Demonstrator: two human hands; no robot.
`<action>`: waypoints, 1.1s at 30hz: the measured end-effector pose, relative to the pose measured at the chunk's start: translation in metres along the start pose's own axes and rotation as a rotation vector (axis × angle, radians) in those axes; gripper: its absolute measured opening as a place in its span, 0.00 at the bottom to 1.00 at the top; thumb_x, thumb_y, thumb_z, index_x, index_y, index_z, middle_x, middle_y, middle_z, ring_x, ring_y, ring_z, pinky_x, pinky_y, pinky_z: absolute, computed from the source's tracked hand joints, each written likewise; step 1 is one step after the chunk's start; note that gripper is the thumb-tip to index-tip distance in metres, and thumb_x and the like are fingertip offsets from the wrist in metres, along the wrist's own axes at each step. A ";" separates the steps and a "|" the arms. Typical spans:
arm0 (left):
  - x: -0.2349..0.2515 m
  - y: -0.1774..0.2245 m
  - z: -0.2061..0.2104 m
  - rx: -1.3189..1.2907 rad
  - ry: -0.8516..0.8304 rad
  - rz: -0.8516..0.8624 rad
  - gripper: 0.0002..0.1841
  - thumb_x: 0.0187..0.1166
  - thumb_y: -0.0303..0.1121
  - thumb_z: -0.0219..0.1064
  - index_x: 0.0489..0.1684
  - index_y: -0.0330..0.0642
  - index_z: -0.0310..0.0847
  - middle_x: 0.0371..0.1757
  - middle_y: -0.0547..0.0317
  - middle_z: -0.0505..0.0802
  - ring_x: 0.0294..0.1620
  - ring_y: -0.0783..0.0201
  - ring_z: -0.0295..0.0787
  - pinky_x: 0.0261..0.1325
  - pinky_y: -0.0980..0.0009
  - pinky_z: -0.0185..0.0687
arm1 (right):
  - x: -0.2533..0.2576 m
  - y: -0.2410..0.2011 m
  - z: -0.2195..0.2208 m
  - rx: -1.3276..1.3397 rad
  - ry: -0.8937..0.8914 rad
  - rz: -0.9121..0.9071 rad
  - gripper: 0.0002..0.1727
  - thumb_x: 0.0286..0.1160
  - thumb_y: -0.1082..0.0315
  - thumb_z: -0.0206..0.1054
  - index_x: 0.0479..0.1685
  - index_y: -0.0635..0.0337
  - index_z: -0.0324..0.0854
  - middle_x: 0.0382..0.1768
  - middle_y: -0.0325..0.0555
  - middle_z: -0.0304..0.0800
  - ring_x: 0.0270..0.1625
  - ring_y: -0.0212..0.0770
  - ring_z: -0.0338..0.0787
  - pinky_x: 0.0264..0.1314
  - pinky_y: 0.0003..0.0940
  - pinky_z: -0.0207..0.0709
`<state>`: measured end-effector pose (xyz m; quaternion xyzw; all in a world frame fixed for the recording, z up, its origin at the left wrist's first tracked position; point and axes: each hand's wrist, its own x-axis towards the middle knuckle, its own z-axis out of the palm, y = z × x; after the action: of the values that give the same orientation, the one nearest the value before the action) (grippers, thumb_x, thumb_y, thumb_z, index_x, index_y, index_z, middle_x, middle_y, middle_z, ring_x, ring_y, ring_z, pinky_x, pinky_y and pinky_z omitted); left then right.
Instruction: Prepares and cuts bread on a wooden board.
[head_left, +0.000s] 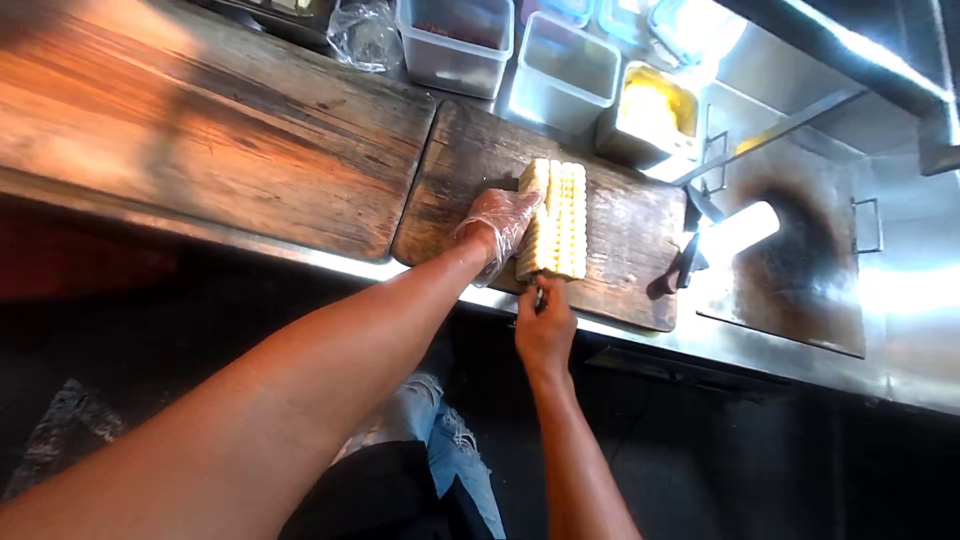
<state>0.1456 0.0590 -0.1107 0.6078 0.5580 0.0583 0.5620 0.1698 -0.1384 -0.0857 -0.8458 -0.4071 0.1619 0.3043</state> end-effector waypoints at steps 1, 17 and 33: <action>-0.001 -0.001 -0.001 0.012 0.003 0.004 0.34 0.82 0.71 0.51 0.47 0.53 0.93 0.45 0.51 0.95 0.48 0.53 0.94 0.55 0.42 0.88 | 0.004 -0.003 0.000 0.008 -0.034 0.022 0.11 0.85 0.65 0.62 0.59 0.57 0.81 0.26 0.46 0.86 0.22 0.43 0.84 0.22 0.45 0.80; -0.005 0.004 -0.003 0.149 -0.011 -0.005 0.37 0.82 0.72 0.47 0.50 0.54 0.94 0.51 0.52 0.96 0.58 0.51 0.92 0.64 0.39 0.83 | -0.017 0.026 0.030 -0.073 0.085 -0.084 0.09 0.79 0.68 0.65 0.50 0.61 0.85 0.28 0.45 0.87 0.23 0.41 0.86 0.24 0.42 0.84; -0.016 0.037 -0.016 0.256 -0.102 -0.099 0.32 0.83 0.64 0.58 0.59 0.42 0.88 0.58 0.40 0.92 0.65 0.41 0.88 0.68 0.34 0.78 | -0.029 0.025 0.025 -0.142 0.047 -0.067 0.09 0.74 0.68 0.65 0.45 0.60 0.88 0.27 0.43 0.89 0.23 0.40 0.89 0.24 0.41 0.85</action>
<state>0.1512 0.0666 -0.0689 0.6484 0.5610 -0.0721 0.5096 0.1533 -0.1641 -0.1197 -0.8549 -0.4382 0.1023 0.2583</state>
